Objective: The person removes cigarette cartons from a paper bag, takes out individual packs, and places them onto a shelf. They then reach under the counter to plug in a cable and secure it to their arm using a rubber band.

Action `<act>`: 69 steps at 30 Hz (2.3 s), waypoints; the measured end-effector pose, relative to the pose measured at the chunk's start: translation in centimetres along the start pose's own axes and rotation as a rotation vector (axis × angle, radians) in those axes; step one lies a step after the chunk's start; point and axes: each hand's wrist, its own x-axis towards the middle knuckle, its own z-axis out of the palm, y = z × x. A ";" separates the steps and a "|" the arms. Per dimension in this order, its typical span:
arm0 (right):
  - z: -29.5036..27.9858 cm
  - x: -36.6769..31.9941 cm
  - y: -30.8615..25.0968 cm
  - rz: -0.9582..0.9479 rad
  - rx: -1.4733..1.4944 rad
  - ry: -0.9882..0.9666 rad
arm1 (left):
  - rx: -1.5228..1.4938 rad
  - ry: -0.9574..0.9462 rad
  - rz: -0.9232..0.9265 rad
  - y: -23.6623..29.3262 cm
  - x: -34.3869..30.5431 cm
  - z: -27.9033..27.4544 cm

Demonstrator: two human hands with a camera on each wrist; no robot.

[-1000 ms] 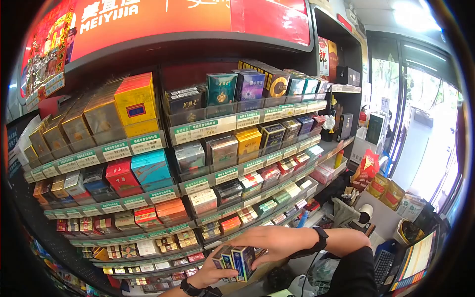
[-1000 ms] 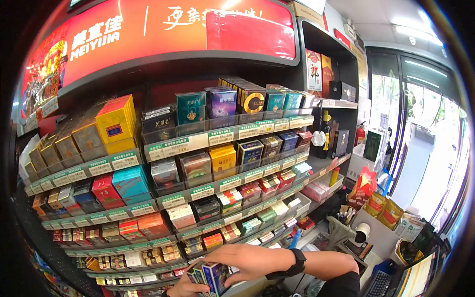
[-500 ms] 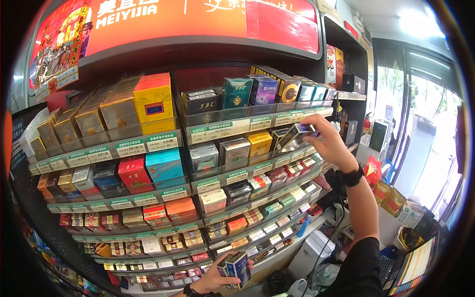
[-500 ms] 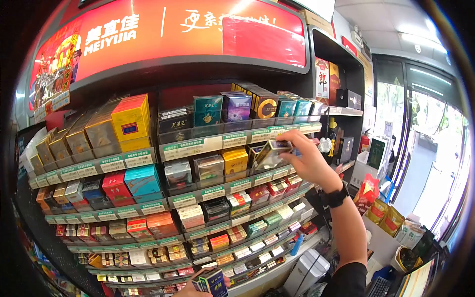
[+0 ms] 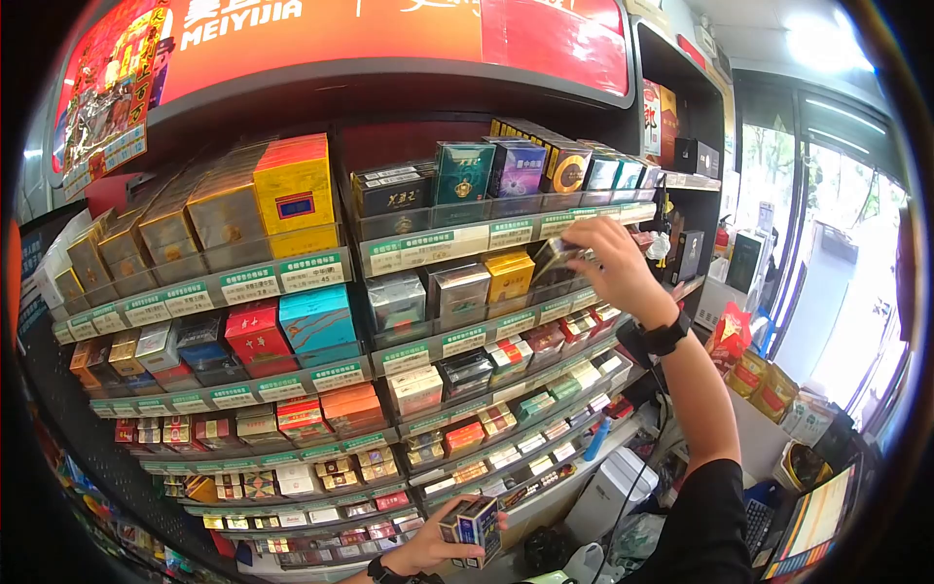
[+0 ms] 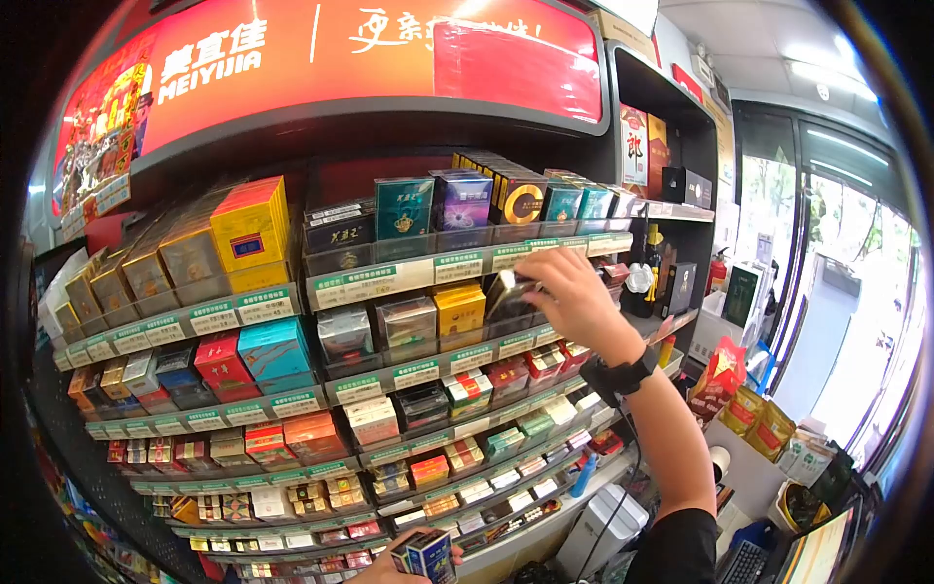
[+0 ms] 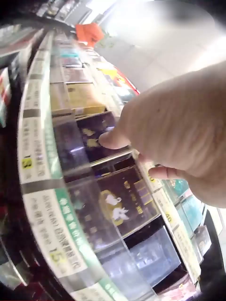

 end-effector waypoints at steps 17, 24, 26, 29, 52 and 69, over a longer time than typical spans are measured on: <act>4.5 -7.7 -16.6 -0.177 1.203 -0.775 | 0.168 -0.016 0.079 1.7 2.1 -0.1; -4.0 -2.9 -6.5 0.165 0.643 -0.361 | 0.018 -0.011 0.107 -0.7 1.3 -2.7; -5.6 -1.5 -4.3 0.248 0.493 -0.295 | 0.079 -0.015 0.065 -2.4 0.4 -4.5; -5.6 -0.6 -2.3 0.293 0.385 -0.290 | 0.192 0.040 0.015 -2.3 0.0 -3.8; -1.7 1.3 -0.8 0.102 0.061 -0.215 | 0.129 0.113 -0.095 -5.1 -1.6 -5.9; 3.5 -2.6 -2.3 0.076 -0.181 0.069 | 0.111 0.012 -0.198 -4.9 -2.5 -6.5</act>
